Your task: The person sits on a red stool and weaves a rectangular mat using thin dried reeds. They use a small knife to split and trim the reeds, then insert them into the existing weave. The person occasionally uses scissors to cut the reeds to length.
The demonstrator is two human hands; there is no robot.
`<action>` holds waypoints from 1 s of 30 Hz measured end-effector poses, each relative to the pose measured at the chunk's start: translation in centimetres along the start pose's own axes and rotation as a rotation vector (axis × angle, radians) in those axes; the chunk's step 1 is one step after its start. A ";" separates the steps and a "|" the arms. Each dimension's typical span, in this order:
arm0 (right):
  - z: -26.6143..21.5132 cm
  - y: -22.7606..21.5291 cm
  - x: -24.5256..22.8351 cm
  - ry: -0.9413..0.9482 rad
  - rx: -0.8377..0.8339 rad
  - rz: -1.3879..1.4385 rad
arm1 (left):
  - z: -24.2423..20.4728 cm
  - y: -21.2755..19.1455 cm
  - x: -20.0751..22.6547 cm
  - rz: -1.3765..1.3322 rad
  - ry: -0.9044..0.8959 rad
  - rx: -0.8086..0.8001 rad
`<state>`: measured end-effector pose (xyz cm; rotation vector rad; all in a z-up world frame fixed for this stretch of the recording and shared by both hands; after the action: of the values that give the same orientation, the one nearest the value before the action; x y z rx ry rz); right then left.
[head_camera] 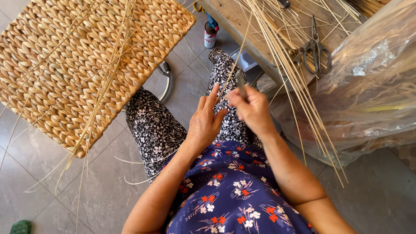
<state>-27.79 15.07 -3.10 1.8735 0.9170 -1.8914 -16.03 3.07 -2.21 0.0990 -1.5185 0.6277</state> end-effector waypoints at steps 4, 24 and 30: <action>0.9 -6.2 -1.7 -0.105 0.173 0.124 | 0.3 -0.7 -1.3 -0.163 -0.116 -0.051; 0.4 -1.7 -1.0 -0.095 -0.114 0.095 | -0.4 -0.9 -0.6 0.062 0.105 0.042; 1.1 -16.1 -6.6 -0.332 0.315 0.220 | 0.1 -1.7 -2.4 0.165 0.163 0.078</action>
<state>-38.32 24.89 6.63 1.6589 0.3095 -2.2095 -15.19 0.77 -3.94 -0.0175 -1.3536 0.8077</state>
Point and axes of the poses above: each hand's wrist, its own z-axis towards the middle knuckle, its own y-axis out of the palm, x = y × z, the point moved 3 cm from there along z, towards the middle knuckle, and after that the axes turned 10 degrees about -z, right-handed, at the moved point
